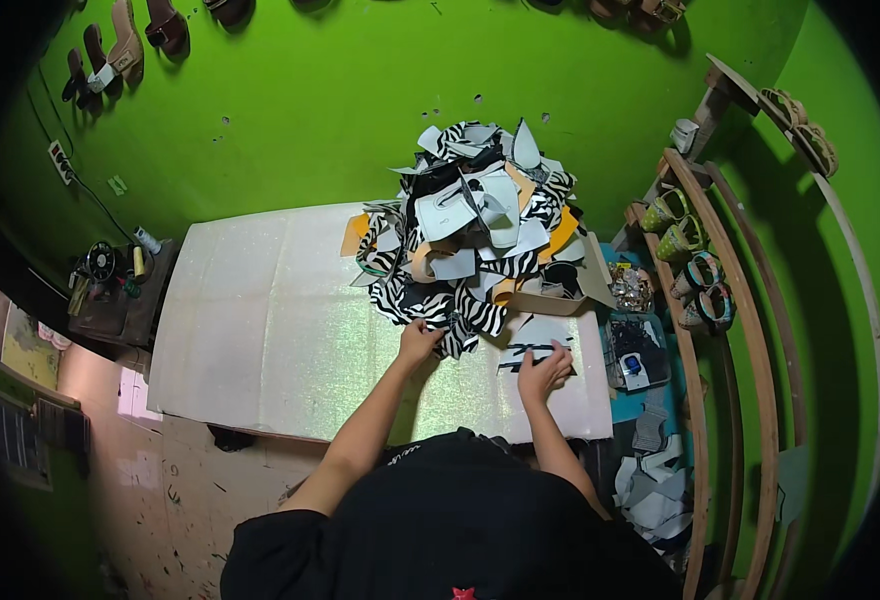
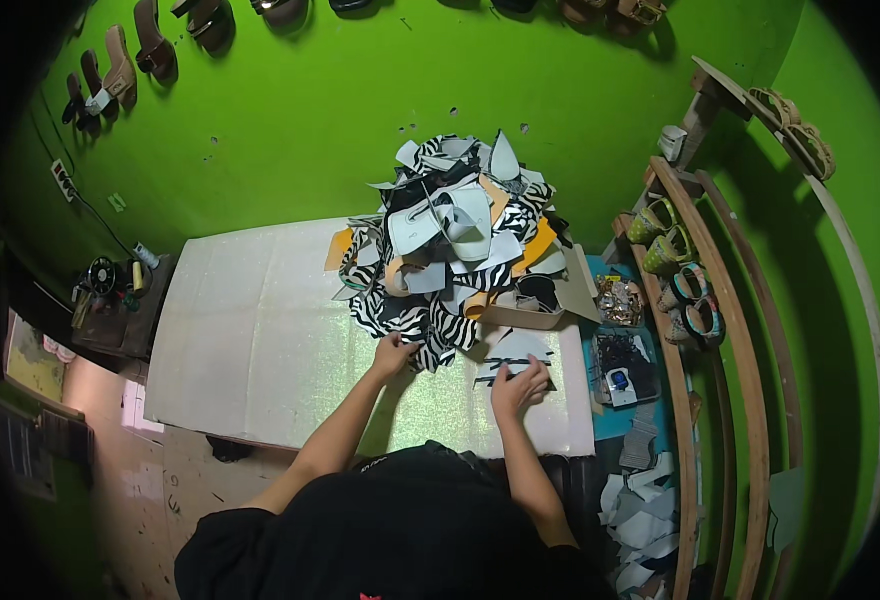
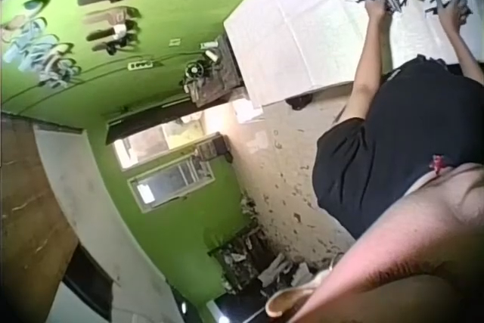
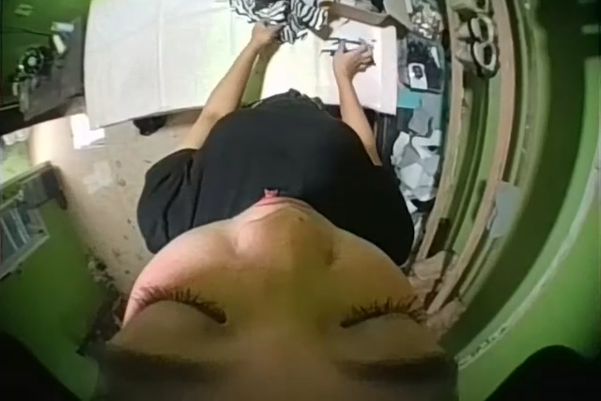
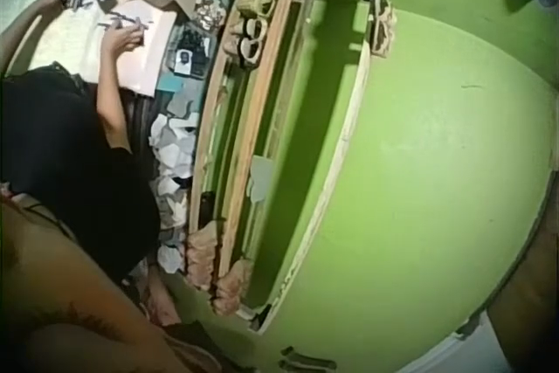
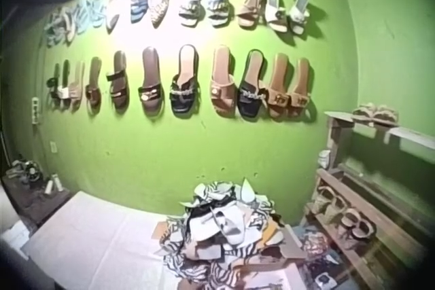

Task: The recorder sorts and organizes various zebra-patterned and solid-colored shoe component pieces on a work table.

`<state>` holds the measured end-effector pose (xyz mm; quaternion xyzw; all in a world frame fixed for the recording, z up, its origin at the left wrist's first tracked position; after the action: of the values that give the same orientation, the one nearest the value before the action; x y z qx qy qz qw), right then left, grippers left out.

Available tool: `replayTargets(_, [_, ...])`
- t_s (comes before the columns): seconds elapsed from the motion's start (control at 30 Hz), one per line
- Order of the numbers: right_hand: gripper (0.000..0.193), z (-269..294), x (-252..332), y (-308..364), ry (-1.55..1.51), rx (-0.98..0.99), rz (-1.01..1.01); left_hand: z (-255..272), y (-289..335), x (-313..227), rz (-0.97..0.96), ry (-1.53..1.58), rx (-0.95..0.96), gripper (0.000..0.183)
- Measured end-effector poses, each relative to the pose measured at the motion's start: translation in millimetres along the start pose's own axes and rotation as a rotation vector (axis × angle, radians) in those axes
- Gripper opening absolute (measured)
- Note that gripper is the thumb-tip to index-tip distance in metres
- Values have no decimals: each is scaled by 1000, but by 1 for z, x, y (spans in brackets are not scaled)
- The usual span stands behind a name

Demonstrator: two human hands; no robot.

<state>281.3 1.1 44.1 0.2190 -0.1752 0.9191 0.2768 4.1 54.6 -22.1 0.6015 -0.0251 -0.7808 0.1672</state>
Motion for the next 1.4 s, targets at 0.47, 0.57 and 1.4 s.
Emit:
replayTargets(0.47, [24, -39, 71, 41, -568, 531, 624, 41, 73, -86, 99, 825, 333, 22])
replayTargets(0.57, [36, -63, 71, 45, -771, 640, 323, 50, 79, -84, 89, 810, 349, 24])
replayTargets(1.4, [23, -64, 147, 120, -1296, 194, -480, 246, 81, -2, 254, 853, 338, 34])
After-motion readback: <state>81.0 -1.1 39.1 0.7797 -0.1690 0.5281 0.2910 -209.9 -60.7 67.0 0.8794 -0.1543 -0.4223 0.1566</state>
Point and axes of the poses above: each hand's wrist, its own y-axis away from the middle knuckle, its own z-axis out of the back of the hand, x = y × z, the point moved 5 cm from there along -y, towards the middle knuckle, and after that the axes turned 6 degrees about y, right-handed, at the moved point
